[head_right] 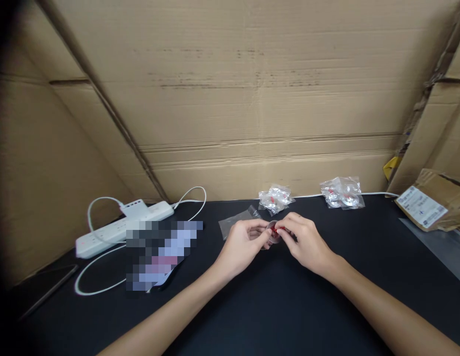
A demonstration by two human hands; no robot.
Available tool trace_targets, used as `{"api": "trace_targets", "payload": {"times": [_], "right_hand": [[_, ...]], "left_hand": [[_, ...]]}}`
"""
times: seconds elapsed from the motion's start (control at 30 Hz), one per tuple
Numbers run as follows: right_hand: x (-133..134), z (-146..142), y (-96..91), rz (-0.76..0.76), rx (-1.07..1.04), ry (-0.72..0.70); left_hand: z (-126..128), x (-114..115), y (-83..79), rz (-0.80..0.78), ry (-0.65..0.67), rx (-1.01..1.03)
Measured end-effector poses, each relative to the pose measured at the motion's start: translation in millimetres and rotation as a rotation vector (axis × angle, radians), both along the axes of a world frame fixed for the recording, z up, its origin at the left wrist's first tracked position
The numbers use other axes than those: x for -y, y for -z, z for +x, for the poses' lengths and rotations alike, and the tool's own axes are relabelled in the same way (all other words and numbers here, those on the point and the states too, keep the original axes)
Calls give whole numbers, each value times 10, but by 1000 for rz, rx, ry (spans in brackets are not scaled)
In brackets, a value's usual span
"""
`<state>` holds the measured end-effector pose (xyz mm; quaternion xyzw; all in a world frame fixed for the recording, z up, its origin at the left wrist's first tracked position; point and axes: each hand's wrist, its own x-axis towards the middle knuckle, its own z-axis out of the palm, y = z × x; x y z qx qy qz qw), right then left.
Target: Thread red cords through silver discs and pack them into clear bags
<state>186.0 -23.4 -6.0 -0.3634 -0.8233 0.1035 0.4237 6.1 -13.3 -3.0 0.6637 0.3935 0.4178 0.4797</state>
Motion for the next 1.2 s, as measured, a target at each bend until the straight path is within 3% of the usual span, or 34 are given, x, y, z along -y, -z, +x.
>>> {"api": "trace_targets", "payload": {"times": [0.47, 0.7, 0.9, 1.2], "right_hand": [[-38, 16, 83, -41, 53, 16], [-33, -1, 93, 63, 122, 56], [-40, 43, 64, 62, 178, 24], [-4, 51, 29, 192, 351, 65]], "left_hand": [[40, 22, 22, -53, 6, 93], [79, 50, 28, -72, -24, 145], [71, 25, 50, -91, -28, 149], [109, 66, 62, -11, -51, 127]]}}
